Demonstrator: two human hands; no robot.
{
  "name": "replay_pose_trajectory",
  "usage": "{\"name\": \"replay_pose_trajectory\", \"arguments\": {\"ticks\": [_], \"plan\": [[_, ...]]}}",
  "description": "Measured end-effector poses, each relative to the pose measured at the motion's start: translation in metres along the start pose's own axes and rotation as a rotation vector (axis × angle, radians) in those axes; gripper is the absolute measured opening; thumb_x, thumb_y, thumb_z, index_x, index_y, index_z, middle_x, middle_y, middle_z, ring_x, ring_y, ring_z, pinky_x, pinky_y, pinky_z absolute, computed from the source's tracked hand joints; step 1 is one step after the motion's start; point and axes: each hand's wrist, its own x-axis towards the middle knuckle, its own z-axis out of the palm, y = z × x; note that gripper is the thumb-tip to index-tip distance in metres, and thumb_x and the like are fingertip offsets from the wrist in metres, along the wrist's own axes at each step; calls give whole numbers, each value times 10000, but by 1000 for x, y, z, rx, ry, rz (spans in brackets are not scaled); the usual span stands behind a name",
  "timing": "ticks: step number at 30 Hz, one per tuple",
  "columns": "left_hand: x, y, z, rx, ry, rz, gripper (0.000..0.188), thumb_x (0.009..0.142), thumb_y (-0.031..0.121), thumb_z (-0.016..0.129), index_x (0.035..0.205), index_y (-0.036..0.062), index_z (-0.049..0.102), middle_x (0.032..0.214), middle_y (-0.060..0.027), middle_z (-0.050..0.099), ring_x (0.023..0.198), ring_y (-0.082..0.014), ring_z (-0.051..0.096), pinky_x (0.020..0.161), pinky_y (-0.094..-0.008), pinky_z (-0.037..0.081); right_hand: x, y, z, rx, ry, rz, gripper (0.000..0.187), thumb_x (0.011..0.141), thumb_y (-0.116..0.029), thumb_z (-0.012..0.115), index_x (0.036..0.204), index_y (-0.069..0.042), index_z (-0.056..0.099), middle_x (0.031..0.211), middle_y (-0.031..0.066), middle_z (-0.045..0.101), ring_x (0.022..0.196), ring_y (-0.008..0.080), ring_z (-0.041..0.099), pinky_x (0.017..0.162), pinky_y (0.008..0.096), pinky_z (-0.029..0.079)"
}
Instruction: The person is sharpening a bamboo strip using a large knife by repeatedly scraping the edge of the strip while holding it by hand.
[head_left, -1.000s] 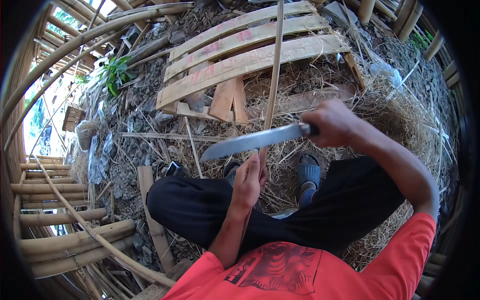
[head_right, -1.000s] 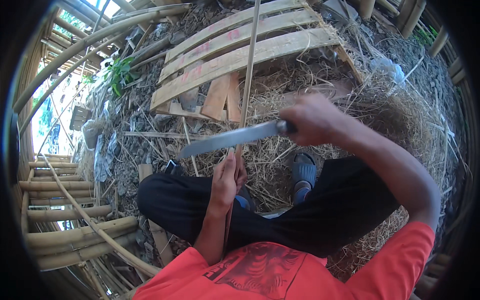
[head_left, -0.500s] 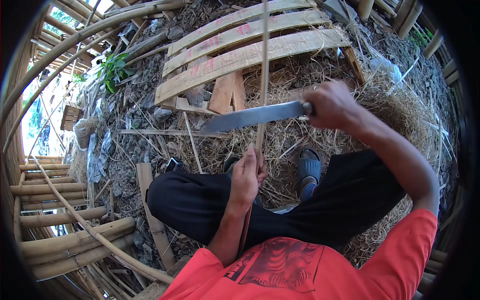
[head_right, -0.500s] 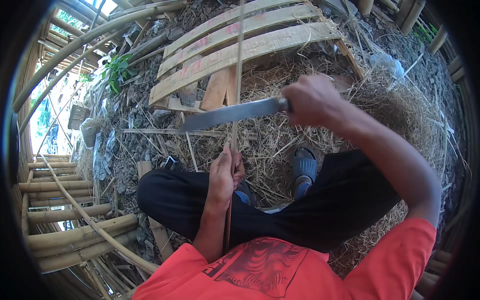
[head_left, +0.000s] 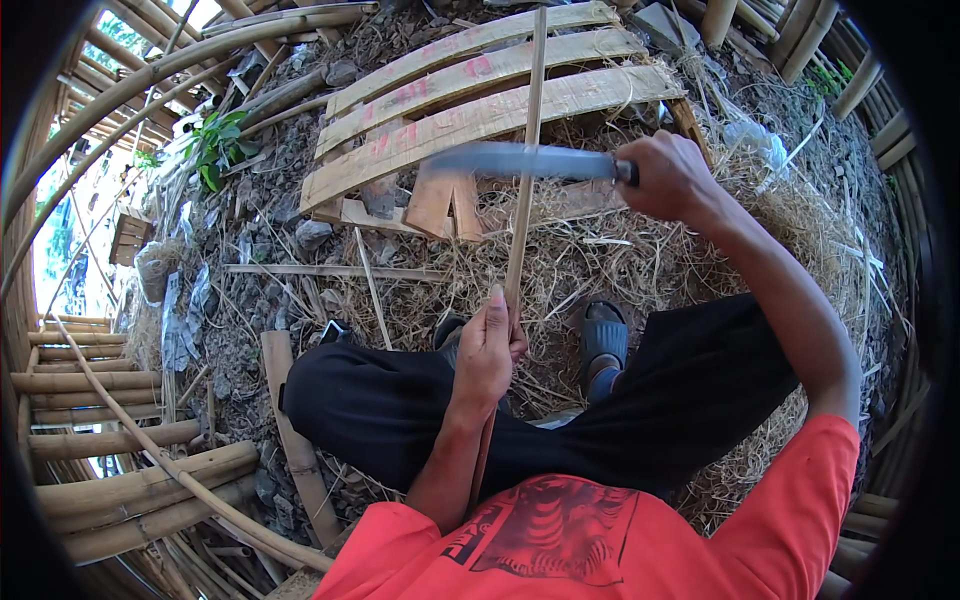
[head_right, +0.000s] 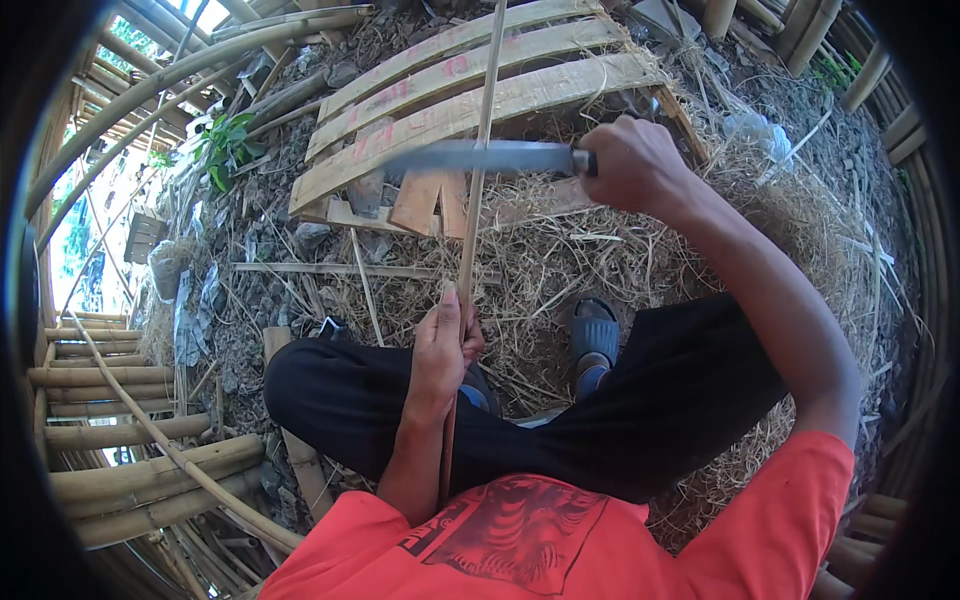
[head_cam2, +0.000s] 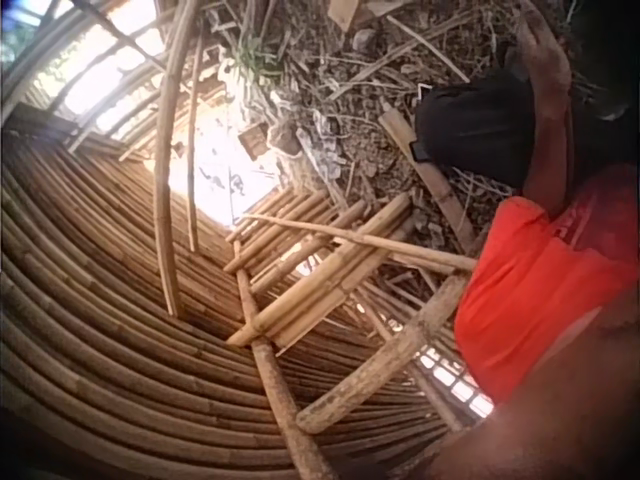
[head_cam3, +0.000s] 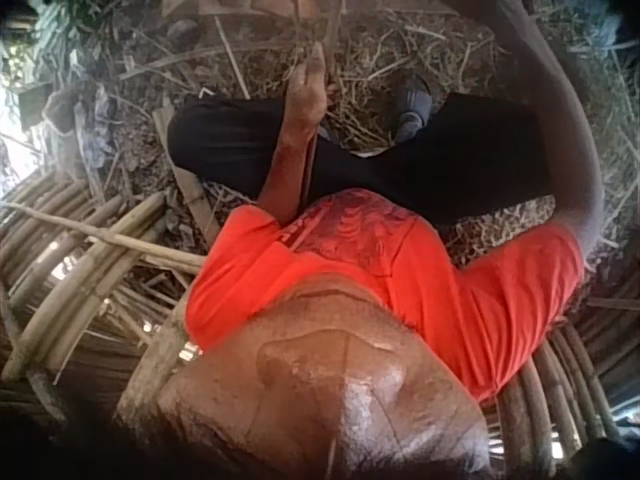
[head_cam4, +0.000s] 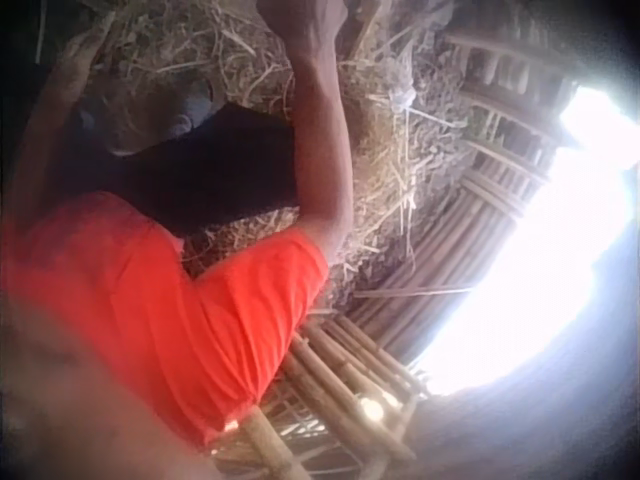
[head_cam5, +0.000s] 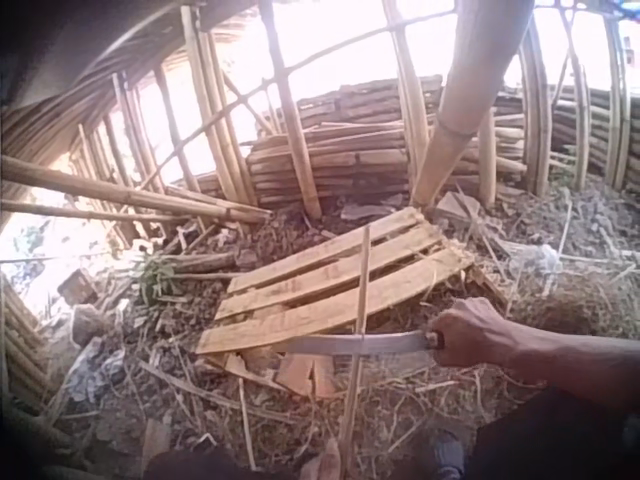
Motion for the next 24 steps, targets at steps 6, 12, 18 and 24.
{"name": "replay_pose_trajectory", "arguments": {"ticks": [6, 12, 18, 24], "plan": [[1, -4, 2, -19, -31, 8, 451, 1105, 412, 332, 808, 95, 454, 595, 32, 401, 502, -47, 354, 463, -226, 277, 0, -3, -4, 32, 10, 93, 140, 786, -201, 650, 762, -87, 727, 641, 152, 663, 608, 358, 665, 645, 456, 545], [-4, -16, 1, 87, -3, 91, 496, 1102, 431, 326, 796, 72, 482, 579, 33, 408, 518, -54, 367, 482, -241, 300, -3, -20, 13, -31, -56, -185, 69, 718, -188, 698, 748, -127, 709, 606, 100, 648, 567, 307, 659, 565, 426, 527], [-10, -24, 5, 239, -19, 95, 531, 1099, 440, 323, 783, 49, 493, 585, 23, 424, 524, -59, 389, 490, -258, 323, 10, 19, -7, -4, -38, -76, 90, 683, -178, 686, 674, -89, 681, 573, 117, 620, 583, 340, 648, 589, 449, 520], [-9, -21, 3, 208, -45, 72, 528, 1104, 422, 316, 774, 46, 485, 580, 18, 422, 521, -66, 389, 484, -266, 322, 16, 27, -10, -69, -3, -110, 73, 688, -173, 676, 679, -102, 693, 552, 93, 607, 523, 293, 618, 553, 426, 501]]}}
